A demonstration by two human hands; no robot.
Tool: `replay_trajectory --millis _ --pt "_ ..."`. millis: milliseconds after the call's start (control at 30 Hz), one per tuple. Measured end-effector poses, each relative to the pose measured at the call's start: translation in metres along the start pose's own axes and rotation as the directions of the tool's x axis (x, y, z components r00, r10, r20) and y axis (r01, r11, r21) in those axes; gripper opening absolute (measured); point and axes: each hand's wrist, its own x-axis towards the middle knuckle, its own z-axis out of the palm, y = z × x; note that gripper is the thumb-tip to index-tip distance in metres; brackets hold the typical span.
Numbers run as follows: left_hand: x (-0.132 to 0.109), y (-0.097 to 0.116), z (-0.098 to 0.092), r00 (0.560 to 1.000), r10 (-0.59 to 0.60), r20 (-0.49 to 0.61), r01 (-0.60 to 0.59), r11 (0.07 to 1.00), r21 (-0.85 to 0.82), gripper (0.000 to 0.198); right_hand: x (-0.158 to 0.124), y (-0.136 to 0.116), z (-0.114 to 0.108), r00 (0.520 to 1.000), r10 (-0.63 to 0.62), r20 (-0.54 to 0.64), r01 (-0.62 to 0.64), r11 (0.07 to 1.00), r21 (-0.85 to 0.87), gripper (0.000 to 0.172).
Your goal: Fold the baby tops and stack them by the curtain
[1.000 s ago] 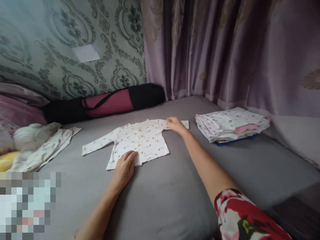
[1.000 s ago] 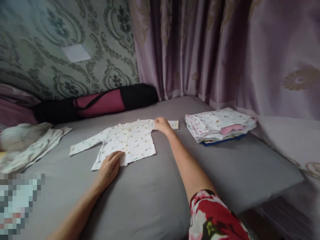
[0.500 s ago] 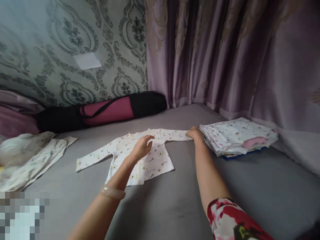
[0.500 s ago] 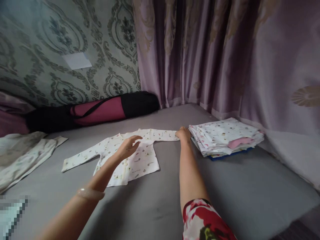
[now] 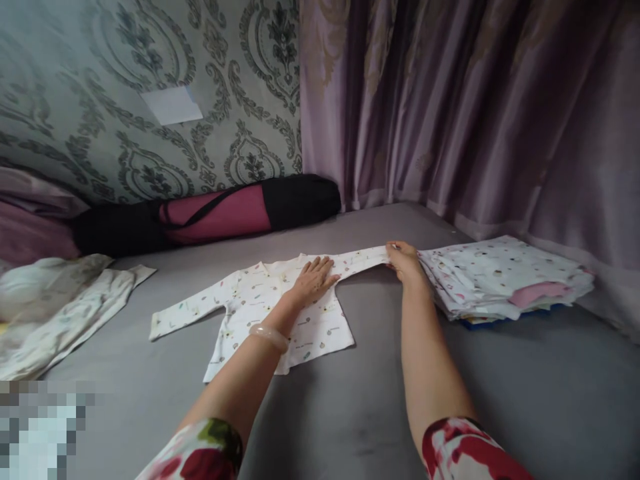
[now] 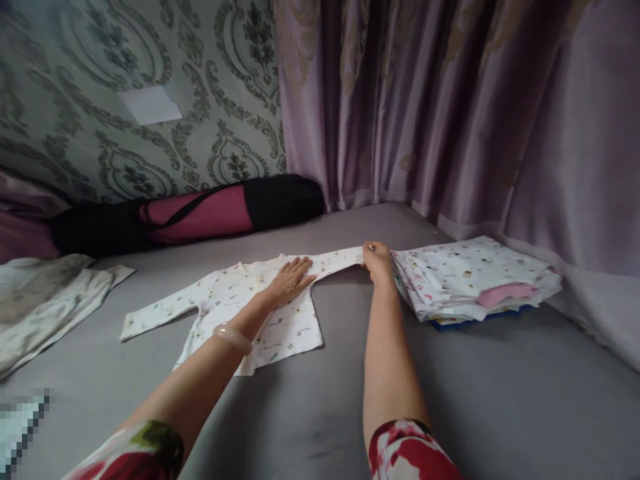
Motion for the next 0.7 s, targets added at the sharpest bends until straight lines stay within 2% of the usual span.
replay_trajectory --millis 167,300,400,500,600,700 --pt "0.006 -0.001 -0.006 0.998 -0.024 0.057 0.022 0.999 0.043 0.073 0.001 0.001 -0.004 1.0 -0.004 -0.015 0.004 0.999 -0.032 0.025" --pt "0.018 -0.004 -0.015 0.988 -0.037 0.153 0.026 0.997 0.074 0.085 -0.003 -0.012 0.0 0.998 -0.035 0.061 0.03 0.996 0.088 0.026" --pt "0.028 -0.005 -0.021 0.976 -0.05 0.211 0.031 0.995 0.091 0.094 -0.013 -0.027 0.015 0.99 -0.071 0.122 0.048 0.983 0.176 0.027" --pt "0.038 -0.005 -0.025 0.964 -0.053 0.262 0.026 0.994 0.108 0.102 -0.032 -0.041 0.039 0.974 -0.095 0.207 0.045 0.971 0.234 0.029" --pt "0.046 -0.004 -0.03 0.953 -0.055 0.298 0.022 0.993 0.112 0.104 -0.054 -0.049 0.062 0.942 -0.074 0.326 -0.025 0.957 0.289 0.026" --pt "0.047 -0.001 -0.035 0.952 -0.068 0.299 0.043 0.995 0.09 0.104 -0.07 -0.052 0.074 0.913 -0.046 0.405 -0.084 0.951 0.298 0.021"
